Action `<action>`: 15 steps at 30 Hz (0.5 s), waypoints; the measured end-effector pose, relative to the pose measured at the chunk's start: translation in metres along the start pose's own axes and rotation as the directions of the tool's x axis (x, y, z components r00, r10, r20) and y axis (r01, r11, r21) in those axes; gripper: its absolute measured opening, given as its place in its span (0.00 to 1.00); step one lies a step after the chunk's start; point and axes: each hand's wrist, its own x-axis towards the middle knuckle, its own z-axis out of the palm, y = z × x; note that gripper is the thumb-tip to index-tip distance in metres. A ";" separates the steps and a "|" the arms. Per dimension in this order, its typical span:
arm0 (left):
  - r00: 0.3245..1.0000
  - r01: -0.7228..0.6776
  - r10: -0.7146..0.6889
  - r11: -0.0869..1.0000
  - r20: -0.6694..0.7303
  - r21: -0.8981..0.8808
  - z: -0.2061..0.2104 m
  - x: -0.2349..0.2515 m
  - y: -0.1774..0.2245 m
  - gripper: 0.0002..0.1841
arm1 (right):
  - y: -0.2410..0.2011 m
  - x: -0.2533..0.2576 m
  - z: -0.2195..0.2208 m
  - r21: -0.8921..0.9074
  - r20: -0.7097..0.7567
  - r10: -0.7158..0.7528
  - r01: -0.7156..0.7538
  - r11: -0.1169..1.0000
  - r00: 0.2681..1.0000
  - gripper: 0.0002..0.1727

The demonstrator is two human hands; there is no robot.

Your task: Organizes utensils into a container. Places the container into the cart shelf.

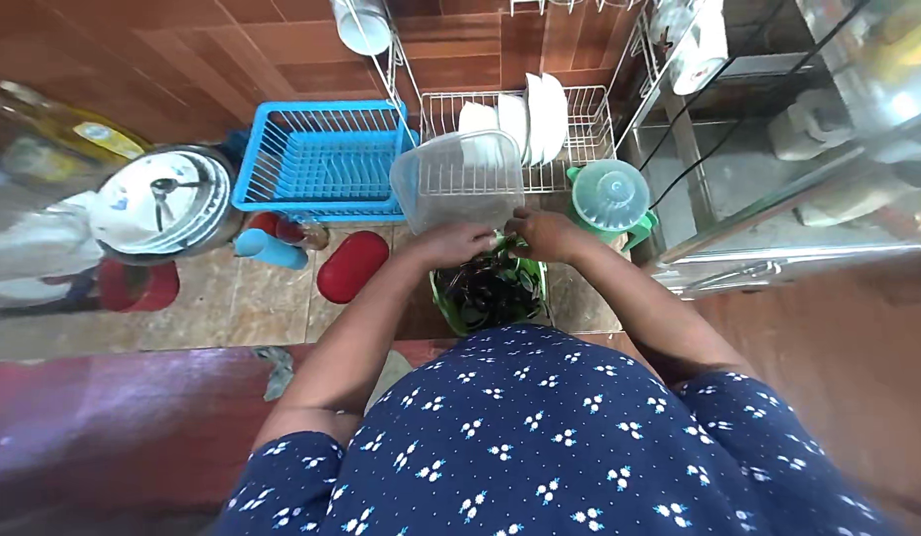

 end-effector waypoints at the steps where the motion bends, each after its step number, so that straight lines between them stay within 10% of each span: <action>1: 0.999 -0.019 0.019 1.000 -0.039 0.001 -0.003 0.006 -0.001 0.21 | 0.002 -0.001 0.004 0.025 -0.021 -0.022 0.022 0.999 1.000 0.21; 8: 0.989 -0.148 0.143 0.968 0.040 0.204 0.002 0.055 -0.006 0.13 | 0.011 -0.008 0.017 -0.044 -0.046 -0.063 0.061 0.997 0.997 0.25; 15: 0.979 -0.196 0.175 0.945 0.102 0.261 0.006 0.064 -0.002 0.13 | 0.008 -0.034 0.035 -0.264 -0.480 -0.322 0.215 0.940 0.816 0.10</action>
